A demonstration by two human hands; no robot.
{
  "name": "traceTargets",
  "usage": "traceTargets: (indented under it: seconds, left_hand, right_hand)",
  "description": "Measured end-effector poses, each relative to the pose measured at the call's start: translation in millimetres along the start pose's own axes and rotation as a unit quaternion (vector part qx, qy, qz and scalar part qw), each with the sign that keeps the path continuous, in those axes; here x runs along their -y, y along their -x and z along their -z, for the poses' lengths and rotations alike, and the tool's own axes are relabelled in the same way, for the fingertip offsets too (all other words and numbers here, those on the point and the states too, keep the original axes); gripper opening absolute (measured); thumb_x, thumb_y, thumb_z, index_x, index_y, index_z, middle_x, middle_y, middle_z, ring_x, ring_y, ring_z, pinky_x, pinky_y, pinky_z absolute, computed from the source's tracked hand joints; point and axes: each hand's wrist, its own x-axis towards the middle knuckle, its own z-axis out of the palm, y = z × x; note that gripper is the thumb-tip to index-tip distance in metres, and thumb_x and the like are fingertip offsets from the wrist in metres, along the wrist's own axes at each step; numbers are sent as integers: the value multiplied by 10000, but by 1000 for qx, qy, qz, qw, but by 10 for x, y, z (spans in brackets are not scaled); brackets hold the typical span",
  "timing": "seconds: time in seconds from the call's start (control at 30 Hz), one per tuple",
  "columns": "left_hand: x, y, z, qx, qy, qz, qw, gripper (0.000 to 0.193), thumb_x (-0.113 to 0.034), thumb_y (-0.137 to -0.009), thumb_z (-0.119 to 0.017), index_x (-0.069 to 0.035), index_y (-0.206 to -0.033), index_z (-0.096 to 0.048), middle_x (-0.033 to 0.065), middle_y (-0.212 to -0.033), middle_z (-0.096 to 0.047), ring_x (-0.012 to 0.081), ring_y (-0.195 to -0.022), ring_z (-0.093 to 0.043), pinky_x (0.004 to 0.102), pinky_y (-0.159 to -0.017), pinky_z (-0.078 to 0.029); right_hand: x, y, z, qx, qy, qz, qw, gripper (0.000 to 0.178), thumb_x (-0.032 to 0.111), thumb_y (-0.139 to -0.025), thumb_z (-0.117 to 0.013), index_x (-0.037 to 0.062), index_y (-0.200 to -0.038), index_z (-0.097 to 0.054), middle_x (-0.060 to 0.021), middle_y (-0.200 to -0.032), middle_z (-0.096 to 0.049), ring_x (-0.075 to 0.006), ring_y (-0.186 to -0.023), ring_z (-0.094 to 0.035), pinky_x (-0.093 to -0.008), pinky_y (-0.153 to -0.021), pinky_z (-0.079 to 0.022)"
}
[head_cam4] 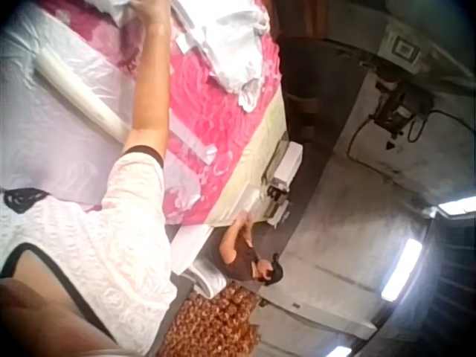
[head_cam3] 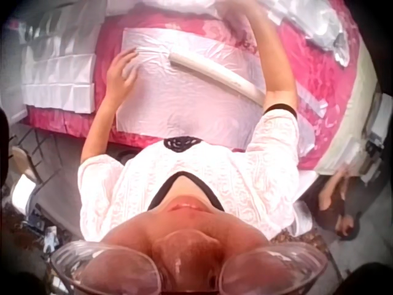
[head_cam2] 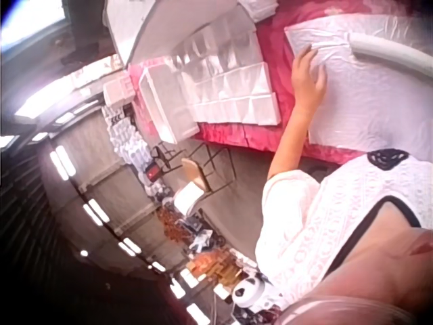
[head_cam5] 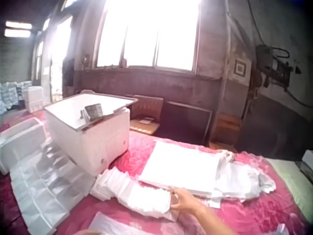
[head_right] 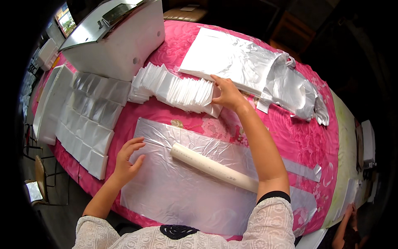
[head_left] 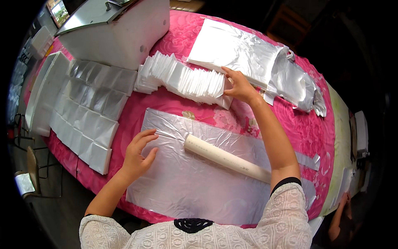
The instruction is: The person wraps small white rectangular items in clear plastic film. They unroll a sheet of film, place an item on it, fold the film over the item, and smooth it out. The wrapped items are stacked on the table. The person repeats this process for multiple items.
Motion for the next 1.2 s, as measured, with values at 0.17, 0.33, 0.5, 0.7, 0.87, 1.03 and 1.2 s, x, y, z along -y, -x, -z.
traceTargets:
  seconds: [0.17, 0.33, 0.5, 0.7, 0.87, 1.03, 1.2]
  left_hand:
    - [18, 37, -111, 8, 7, -3, 1000, 362, 5, -736, -635, -45, -1091, -589, 133, -1194, -557, 288, -1089, -549, 343, -903, -445]
    - [-38, 78, -147, 18, 29, 2, 999, 358, 4, -743, -631, -44, -1095, -588, 128, -1202, -552, 278, -1098, -542, 344, -902, -445]
    - [-202, 148, -162, -1, 83, 37, 996, 452, -34, -759, -654, -46, -1195, -534, 130, -1235, -534, 260, -1111, -534, 342, -910, -439]
    - [-500, 341, -529, -49, 181, -36, 982, 848, -226, -682, -802, -34, -1359, -331, 142, -1212, -548, 233, -1112, -538, 341, -900, -448]
    - [-356, 704, -865, 33, 171, -1, 985, 989, -267, -613, -847, -33, -1386, -276, 153, -1161, -567, 261, -1058, -567, 350, -897, -450]
    - [-354, 738, -964, 22, 161, 5, 987, 968, -249, -619, -843, -41, -1376, -276, 152, -1111, -564, 275, -1016, -573, 358, -865, -461]
    - [-302, 780, -1015, 35, 186, 52, 980, 658, -80, -625, -776, -36, -1182, -429, 134, -1028, -561, 269, -937, -578, 348, -808, -469]
  right_hand:
    - [-29, 43, 10, -24, 16, -9, 1000, 794, 128, -588, -753, 53, -1315, -443, -161, -1076, -560, -278, -1037, -489, -345, -924, -410]
    - [-78, 107, 51, 10, -231, -46, 972, 595, 6, -648, -734, 41, -1206, -532, -85, -1020, -604, -181, -954, -565, -294, -851, -461]
    - [534, 542, 176, 59, -340, -26, 938, 474, -60, -664, -735, 35, -1102, -581, -21, -965, -623, -102, -906, -581, -260, -826, -480]
    - [1229, 1578, -367, 89, -332, 95, 934, 340, -6, -651, -767, 73, -956, -641, -11, -858, -610, -112, -790, -565, -250, -713, -460]
    - [1185, 2179, -1047, -7, -263, 79, 962, 396, 38, -613, -779, 70, -973, -616, -74, -958, -612, -205, -869, -577, -298, -754, -452]
    - [1193, 2251, -1087, -74, -179, 95, 976, 473, 136, -579, -775, 72, -1013, -597, -98, -970, -601, -289, -892, -563, -375, -817, -426]
    - [1144, 2206, -1123, -44, -161, 89, 982, 374, 125, -590, -760, 92, -926, -599, -74, -895, -615, -268, -855, -571, -362, -787, -433]
